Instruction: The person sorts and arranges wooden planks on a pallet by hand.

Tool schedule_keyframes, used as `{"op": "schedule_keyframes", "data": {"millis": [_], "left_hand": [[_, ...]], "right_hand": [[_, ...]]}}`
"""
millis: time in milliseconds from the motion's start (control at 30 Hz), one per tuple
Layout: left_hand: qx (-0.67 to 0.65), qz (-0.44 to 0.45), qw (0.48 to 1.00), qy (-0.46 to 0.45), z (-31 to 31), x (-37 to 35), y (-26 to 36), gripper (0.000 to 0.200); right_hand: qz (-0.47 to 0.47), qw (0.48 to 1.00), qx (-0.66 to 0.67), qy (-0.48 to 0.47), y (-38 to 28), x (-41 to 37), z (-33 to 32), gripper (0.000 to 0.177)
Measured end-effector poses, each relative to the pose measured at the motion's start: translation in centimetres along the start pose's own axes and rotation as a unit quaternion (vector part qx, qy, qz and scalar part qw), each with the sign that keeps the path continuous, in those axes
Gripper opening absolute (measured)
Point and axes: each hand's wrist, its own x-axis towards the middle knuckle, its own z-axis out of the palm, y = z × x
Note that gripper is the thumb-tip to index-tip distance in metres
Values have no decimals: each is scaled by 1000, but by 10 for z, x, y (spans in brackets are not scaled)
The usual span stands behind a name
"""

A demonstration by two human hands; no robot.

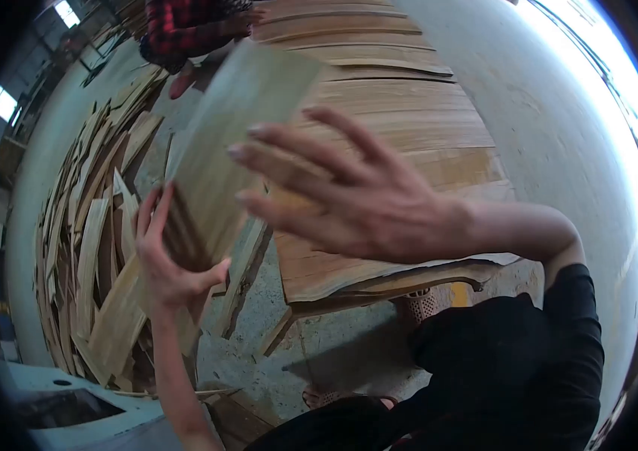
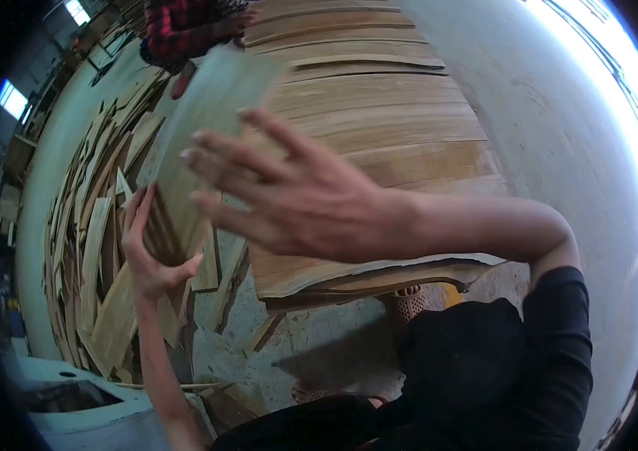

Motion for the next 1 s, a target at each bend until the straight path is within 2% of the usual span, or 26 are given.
{"op": "schedule_keyframes", "data": {"millis": [67,133,200,233,267,333,367,400,467,500,533,600,700,800,833,900,933,967,1000], "left_hand": [[3,82,996,-30,6,49,35,123],[-3,140,987,-75,17,79,60,124],[-24,163,983,-81,36,96,70,122],[-36,170,981,-90,46,99,74,121],[8,166,982,-87,52,99,84,119],[98,162,979,-80,51,95,107,116],[172,163,969,-72,46,90,115,105],[178,195,964,-35,48,85,110,103],[187,249,950,35,51,74,81,100],[168,247,949,100,57,72,65,94],[145,216,955,144,61,72,55,95],[100,155,953,241,70,81,38,96],[-64,23,988,140,109,100,15,120],[-177,-72,981,41,148,114,0,138],[-207,-93,974,9,154,116,-2,144],[-105,-76,991,-12,164,114,-4,151],[-55,-65,996,-21,164,113,1,155],[-116,-105,984,-85,158,113,5,153],[-83,-90,987,-101,157,107,10,154]], "right_hand": [[-7,993,-115,31,-6,9,21,61],[30,991,-129,8,12,-1,35,57],[74,990,-119,-26,38,-26,34,56],[56,989,-134,-36,49,-38,29,52],[39,987,-147,-47,59,-53,23,49],[80,992,-100,-13,80,-76,19,29],[115,989,-89,-30,91,-84,15,20],[150,985,-76,-49,102,-91,7,12],[156,985,27,-61,131,-90,-28,10],[177,983,41,-13,149,-90,-29,16],[298,952,64,-20,159,-84,-44,30],[374,925,57,-26,189,-75,-32,43],[344,938,41,-17,253,-77,16,58],[426,889,128,-107,272,-80,65,64],[401,901,80,-146,267,-92,78,70],[351,910,-16,-219,249,-123,94,86],[365,902,37,-229,234,-137,91,99],[380,889,92,-236,218,-152,88,113],[342,910,93,-216,206,-163,84,118]]}}
